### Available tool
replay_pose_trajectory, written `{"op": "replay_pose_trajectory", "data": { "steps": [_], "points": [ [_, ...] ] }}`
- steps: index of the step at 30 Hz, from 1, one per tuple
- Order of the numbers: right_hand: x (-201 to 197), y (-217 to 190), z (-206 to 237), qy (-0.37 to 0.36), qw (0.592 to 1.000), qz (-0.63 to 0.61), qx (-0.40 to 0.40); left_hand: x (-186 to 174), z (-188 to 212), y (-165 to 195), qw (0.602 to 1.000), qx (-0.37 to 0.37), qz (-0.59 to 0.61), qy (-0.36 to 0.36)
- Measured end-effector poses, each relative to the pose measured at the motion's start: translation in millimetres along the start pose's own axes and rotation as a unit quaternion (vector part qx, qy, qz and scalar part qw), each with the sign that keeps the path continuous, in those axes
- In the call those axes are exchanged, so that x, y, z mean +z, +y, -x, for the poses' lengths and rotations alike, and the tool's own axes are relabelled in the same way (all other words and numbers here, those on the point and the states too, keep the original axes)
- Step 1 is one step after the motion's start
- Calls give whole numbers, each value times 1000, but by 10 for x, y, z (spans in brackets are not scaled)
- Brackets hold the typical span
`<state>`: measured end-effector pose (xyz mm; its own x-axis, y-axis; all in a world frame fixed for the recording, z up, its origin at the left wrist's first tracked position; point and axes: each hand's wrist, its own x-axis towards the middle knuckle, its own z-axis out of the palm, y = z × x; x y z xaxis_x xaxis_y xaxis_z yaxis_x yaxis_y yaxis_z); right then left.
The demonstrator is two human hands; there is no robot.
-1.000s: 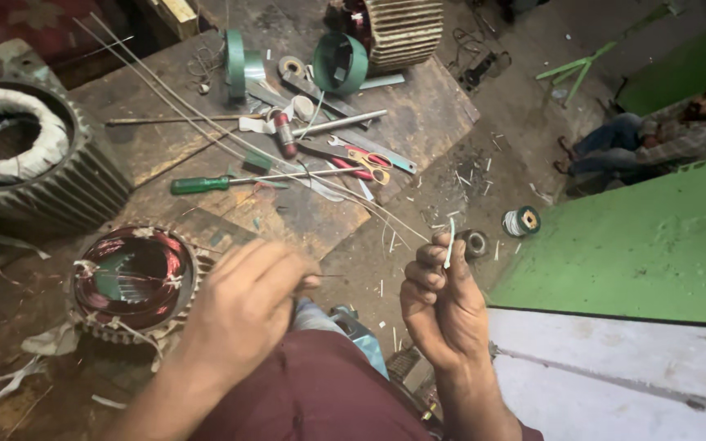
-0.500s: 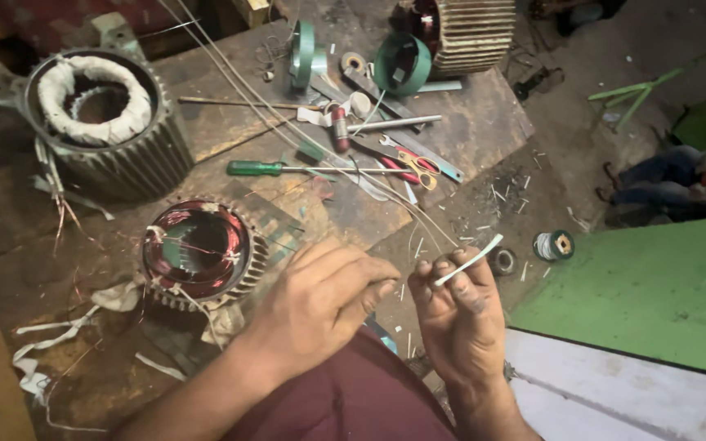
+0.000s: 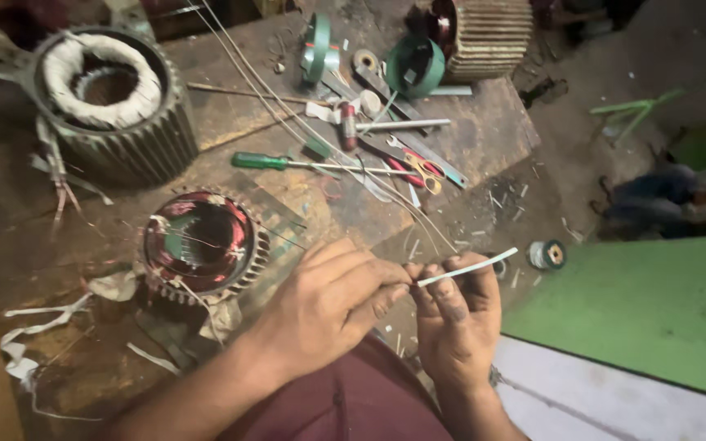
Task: The person works at a cluttered workbench on an electric motor stator, hammering and prying old insulation and wedges out of the stator slots, discarding debris into a cardboard box, then cutting and pulling out old winding wires by hand and with pliers and scissors.
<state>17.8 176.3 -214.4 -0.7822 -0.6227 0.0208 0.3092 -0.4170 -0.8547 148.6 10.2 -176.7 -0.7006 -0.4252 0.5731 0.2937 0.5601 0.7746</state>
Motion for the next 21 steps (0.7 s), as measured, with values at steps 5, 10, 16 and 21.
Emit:
{"op": "replay_pose_trajectory", "data": {
  "steps": [5, 10, 16, 21],
  "points": [
    [-40, 6, 15, -9, 1000, -5, 1, 22, -7, -5, 1000, -10, 2, -8],
    [-50, 6, 22, -9, 1000, -3, 4, 19, -3, -15, 1000, 1, 11, -4],
    [-41, 14, 41, -5, 1000, 7, 1, 43, 8, -12, 1000, 0, 16, -1],
    [-23, 50, 97, -73, 987, 99, -101, 60, 54, -51, 1000, 3, 18, 0]
  ]
}}
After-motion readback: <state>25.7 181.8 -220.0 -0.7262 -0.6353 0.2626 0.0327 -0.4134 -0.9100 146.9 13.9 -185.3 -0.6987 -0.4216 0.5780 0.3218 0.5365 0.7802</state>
